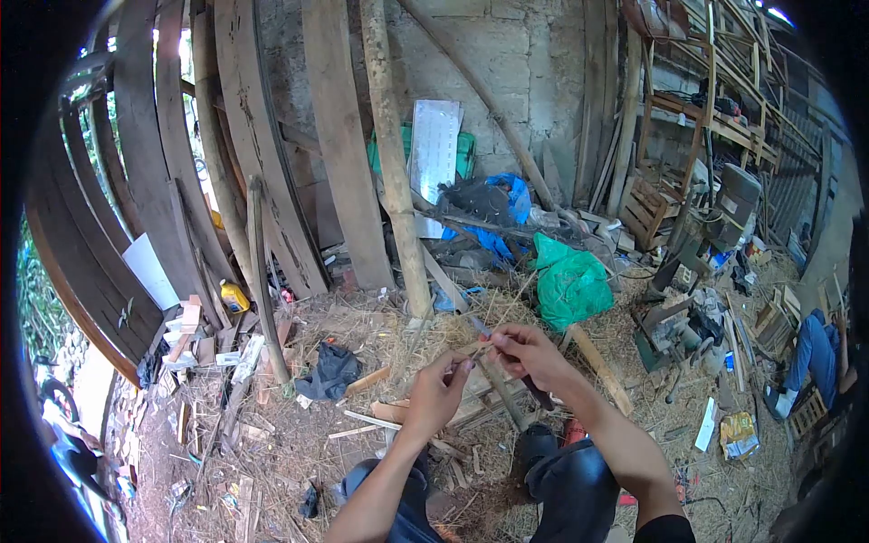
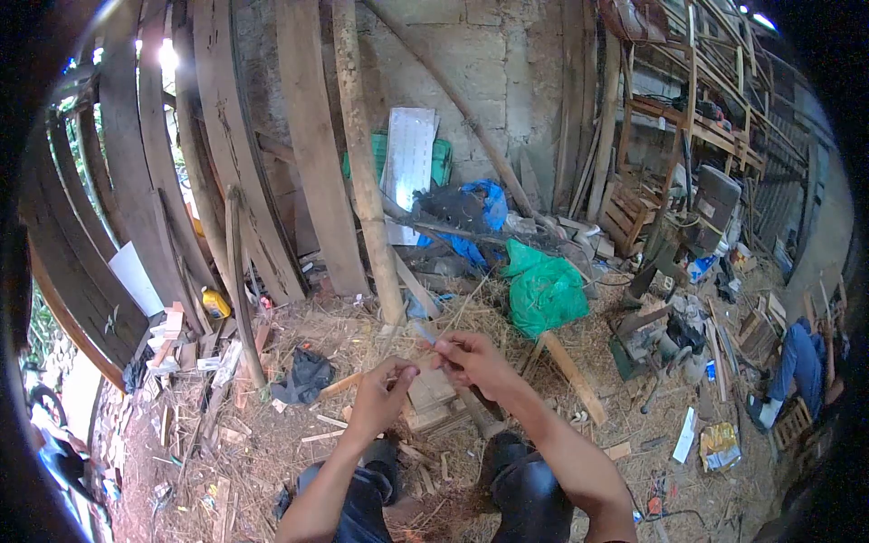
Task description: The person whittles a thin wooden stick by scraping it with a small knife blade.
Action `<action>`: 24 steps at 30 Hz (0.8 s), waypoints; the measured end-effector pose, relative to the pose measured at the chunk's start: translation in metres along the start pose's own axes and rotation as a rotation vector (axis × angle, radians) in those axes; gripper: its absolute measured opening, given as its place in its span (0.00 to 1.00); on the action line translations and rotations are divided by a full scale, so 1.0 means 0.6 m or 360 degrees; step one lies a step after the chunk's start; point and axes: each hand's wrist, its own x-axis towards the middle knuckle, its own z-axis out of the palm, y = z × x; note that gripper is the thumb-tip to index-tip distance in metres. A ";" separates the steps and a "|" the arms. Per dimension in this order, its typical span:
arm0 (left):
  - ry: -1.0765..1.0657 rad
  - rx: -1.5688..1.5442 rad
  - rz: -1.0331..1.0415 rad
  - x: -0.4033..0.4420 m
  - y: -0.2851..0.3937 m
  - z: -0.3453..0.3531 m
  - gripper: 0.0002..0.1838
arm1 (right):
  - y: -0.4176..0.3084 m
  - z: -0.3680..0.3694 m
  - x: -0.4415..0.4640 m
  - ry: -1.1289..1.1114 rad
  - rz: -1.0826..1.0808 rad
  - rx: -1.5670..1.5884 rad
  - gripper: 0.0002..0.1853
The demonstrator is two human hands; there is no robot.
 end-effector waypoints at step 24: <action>-0.0344 -0.0571 -0.0404 -0.005 -0.005 -0.014 0.08 | -0.015 -0.046 -0.017 0.0348 -0.0205 0.0231 0.05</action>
